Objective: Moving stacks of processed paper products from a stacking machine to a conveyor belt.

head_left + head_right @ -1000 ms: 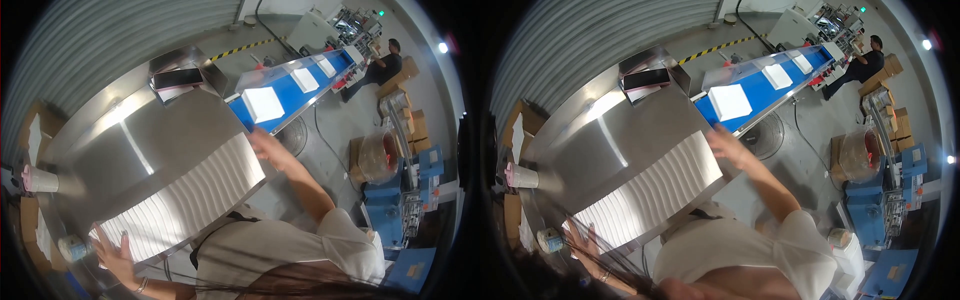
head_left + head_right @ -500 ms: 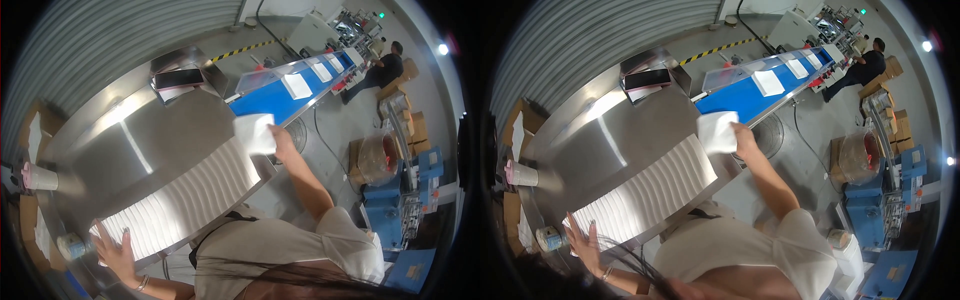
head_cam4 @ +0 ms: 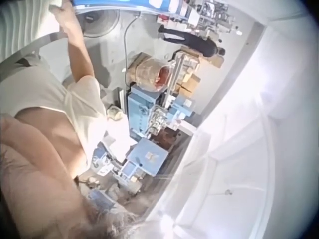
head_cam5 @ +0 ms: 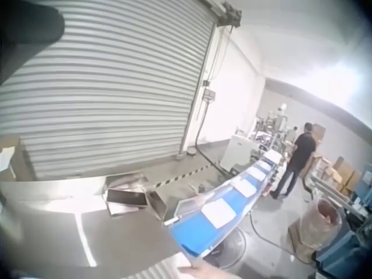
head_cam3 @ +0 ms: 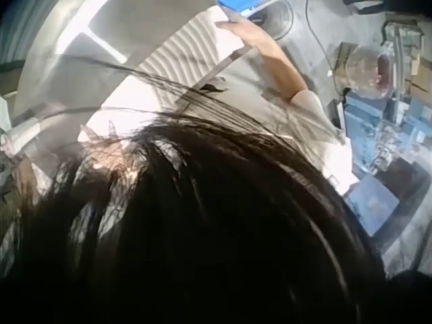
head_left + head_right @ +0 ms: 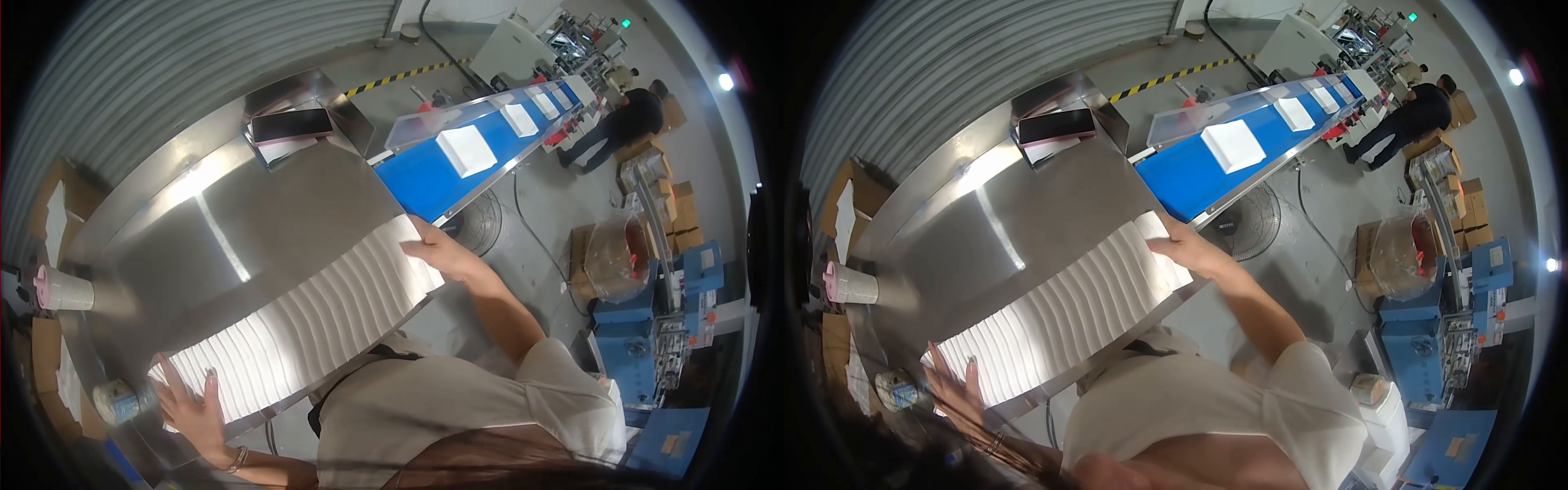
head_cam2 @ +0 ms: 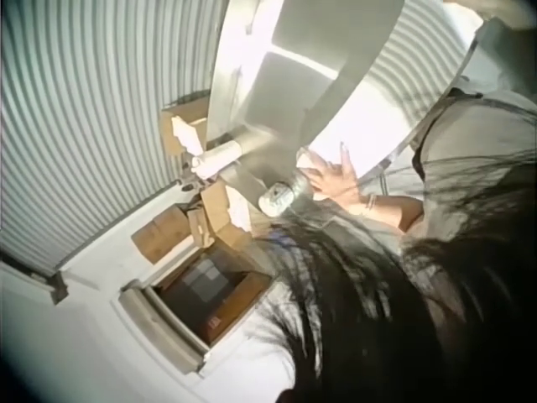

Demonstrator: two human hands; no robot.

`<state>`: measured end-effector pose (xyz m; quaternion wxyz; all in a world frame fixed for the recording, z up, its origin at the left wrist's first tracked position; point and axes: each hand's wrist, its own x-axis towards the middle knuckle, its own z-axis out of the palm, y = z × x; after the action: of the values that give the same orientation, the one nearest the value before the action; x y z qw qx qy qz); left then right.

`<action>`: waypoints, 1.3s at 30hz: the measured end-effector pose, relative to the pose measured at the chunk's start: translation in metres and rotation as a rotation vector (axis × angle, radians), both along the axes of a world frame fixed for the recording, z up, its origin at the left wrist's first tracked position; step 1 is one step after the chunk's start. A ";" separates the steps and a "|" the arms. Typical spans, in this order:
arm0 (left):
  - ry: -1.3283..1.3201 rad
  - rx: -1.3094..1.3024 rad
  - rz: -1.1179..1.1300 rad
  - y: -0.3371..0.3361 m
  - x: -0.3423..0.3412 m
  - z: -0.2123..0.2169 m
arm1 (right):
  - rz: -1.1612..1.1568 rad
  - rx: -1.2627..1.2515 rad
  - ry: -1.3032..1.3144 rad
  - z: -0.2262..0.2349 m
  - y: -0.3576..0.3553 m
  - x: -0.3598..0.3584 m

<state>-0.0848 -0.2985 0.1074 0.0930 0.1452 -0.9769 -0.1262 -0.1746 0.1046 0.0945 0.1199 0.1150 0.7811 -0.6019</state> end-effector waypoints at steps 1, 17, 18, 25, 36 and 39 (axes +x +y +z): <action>-0.001 -0.004 0.011 -0.002 0.004 0.001 | 0.152 0.074 0.147 -0.005 0.004 -0.001; -0.009 -0.036 0.037 0.026 0.002 0.008 | -0.059 -0.034 -0.232 0.007 -0.001 -0.002; -0.080 -0.076 0.073 0.027 0.003 0.011 | -0.135 -0.081 -0.180 0.010 -0.003 0.000; -0.059 0.014 0.047 0.030 0.004 0.010 | -0.428 -0.542 -0.071 -0.020 0.042 -0.013; 0.024 -0.145 -0.020 0.036 0.009 0.004 | 0.378 0.069 0.026 0.020 -0.004 0.005; 0.029 -0.191 -0.003 0.039 0.007 0.004 | -0.042 -0.063 -0.227 0.017 -0.003 0.001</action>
<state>-0.0774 -0.2595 0.1117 0.1206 0.1321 -0.9833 -0.0346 -0.1737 0.1016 0.1110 0.1986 0.1949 0.7407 -0.6116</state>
